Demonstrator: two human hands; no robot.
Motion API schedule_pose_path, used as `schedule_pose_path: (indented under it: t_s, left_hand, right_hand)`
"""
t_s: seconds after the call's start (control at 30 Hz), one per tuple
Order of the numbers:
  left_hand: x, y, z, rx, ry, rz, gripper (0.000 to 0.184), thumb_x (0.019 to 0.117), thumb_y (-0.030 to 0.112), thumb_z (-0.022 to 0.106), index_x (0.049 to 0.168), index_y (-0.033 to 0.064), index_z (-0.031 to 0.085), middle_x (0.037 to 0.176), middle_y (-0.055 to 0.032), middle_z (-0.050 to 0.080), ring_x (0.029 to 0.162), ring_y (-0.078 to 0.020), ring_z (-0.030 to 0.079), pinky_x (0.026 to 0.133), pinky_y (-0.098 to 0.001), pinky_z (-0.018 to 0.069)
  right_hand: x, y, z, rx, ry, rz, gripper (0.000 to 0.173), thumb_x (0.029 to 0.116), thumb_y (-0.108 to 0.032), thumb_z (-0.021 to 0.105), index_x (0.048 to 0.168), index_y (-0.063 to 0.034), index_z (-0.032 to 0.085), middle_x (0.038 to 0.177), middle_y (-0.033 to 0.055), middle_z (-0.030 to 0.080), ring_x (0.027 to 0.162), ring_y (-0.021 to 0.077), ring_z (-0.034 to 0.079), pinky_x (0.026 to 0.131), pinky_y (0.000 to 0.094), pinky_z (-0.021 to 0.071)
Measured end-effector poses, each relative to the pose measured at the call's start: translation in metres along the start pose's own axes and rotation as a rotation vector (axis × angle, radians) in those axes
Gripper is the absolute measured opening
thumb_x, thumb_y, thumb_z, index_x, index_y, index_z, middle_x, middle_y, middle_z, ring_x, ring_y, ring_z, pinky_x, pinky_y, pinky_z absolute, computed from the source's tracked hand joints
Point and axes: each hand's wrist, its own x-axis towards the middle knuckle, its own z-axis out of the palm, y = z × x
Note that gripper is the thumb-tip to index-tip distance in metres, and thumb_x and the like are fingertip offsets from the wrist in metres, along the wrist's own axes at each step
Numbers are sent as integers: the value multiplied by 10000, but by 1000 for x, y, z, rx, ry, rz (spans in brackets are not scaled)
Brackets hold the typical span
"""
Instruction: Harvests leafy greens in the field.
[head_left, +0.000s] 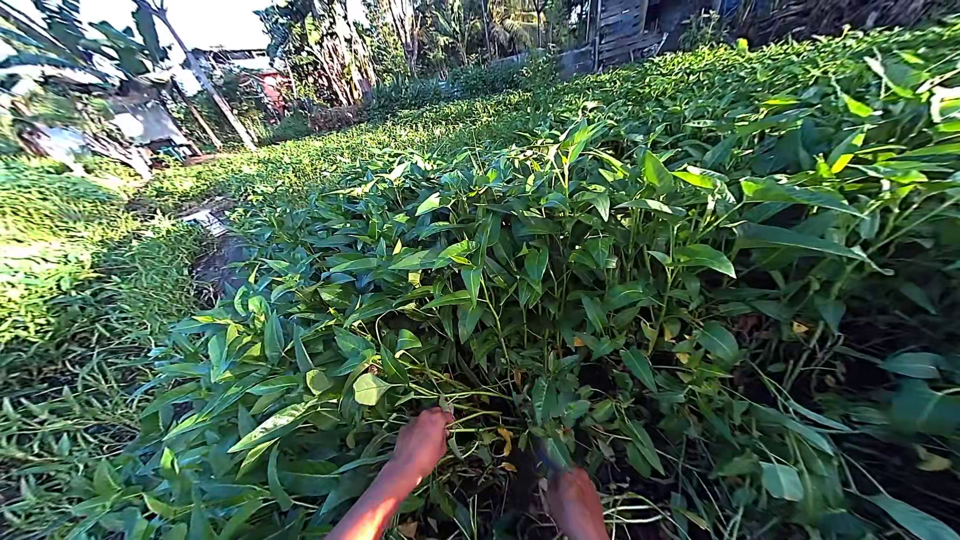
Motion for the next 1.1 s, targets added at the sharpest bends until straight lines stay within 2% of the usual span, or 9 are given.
schedule_pose_path:
  t_s: [0.23, 0.37, 0.47, 0.57, 0.63, 0.73, 0.83, 0.93, 1.1]
  left_hand:
    - [-8, 16, -6, 127, 9, 26, 340, 1055, 96, 475, 1360, 59, 623, 1419, -193, 573, 1271, -394, 587, 1024, -578, 488]
    - [-20, 44, -33, 218, 69, 59, 388, 1001, -29, 483, 1367, 21, 603, 1427, -211, 554, 1250, -419, 591, 996, -591, 498]
    - [-15, 47, -52, 195, 127, 85, 358, 1066, 74, 445, 1391, 48, 593, 1451, -184, 545, 1245, -396, 603, 997, -574, 504]
    - [3, 47, -37, 224, 107, 135, 352, 1052, 73, 492, 1389, 29, 586, 1486, -188, 505, 1223, -410, 611, 974, -586, 517]
    - [15, 48, -27, 252, 125, 155, 397, 1013, -27, 471, 1392, 23, 576, 1515, -164, 486, 1213, -410, 616, 951, -588, 525]
    - [30, 46, -20, 312, 102, 136, 513, 1013, -88, 407, 1492, 76, 487, 1592, -118, 429, 1291, -410, 568, 969, -583, 508]
    - [43, 38, -10, 376, 68, 67, 517, 1024, -86, 394, 1520, 52, 446, 1511, -199, 503, 1340, -445, 516, 998, -574, 492]
    - [45, 29, 0, 442, 31, 25, 460, 1017, -99, 402, 1468, -39, 471, 1446, -261, 529, 1321, -456, 524, 994, -560, 500]
    - [33, 23, -4, 468, 58, 51, 390, 1008, -108, 393, 1356, -73, 565, 1396, -251, 569, 1277, -439, 560, 960, -528, 522]
  right_hand:
    - [14, -26, -21, -166, -73, -63, 414, 999, -181, 597, 1387, -40, 606, 1392, 223, 605, 1314, 379, 564, 1077, 549, 446]
    - [30, -33, -17, -205, -46, -80, 397, 1049, -166, 495, 1424, -86, 594, 1435, 212, 584, 1336, 389, 552, 1095, 571, 433]
    - [28, -31, -18, -177, -35, -97, 436, 1048, -167, 495, 1479, -147, 555, 1476, 183, 560, 1368, 371, 531, 1111, 565, 428]
    - [17, -29, -15, -102, -52, -79, 473, 1028, -190, 542, 1496, -119, 526, 1466, 208, 556, 1361, 384, 528, 1101, 590, 421]
    - [15, -25, -4, -17, -11, -81, 483, 1027, -183, 549, 1491, -51, 515, 1454, 239, 556, 1346, 393, 542, 1118, 558, 421]
    - [16, -23, 9, 43, 30, -86, 477, 1040, -155, 520, 1496, -17, 497, 1458, 262, 544, 1346, 404, 539, 1126, 535, 419]
    - [22, -31, 9, -51, -15, -80, 470, 1064, -160, 472, 1525, -67, 479, 1496, 234, 523, 1394, 377, 503, 1151, 518, 395]
    - [34, -36, 13, -69, 4, -114, 425, 1062, -166, 480, 1465, -48, 549, 1435, 241, 573, 1357, 385, 536, 1129, 524, 418]
    - [40, -50, 16, -215, -113, -75, 429, 1096, -145, 391, 1472, 37, 487, 1469, 283, 528, 1384, 436, 501, 1127, 592, 402]
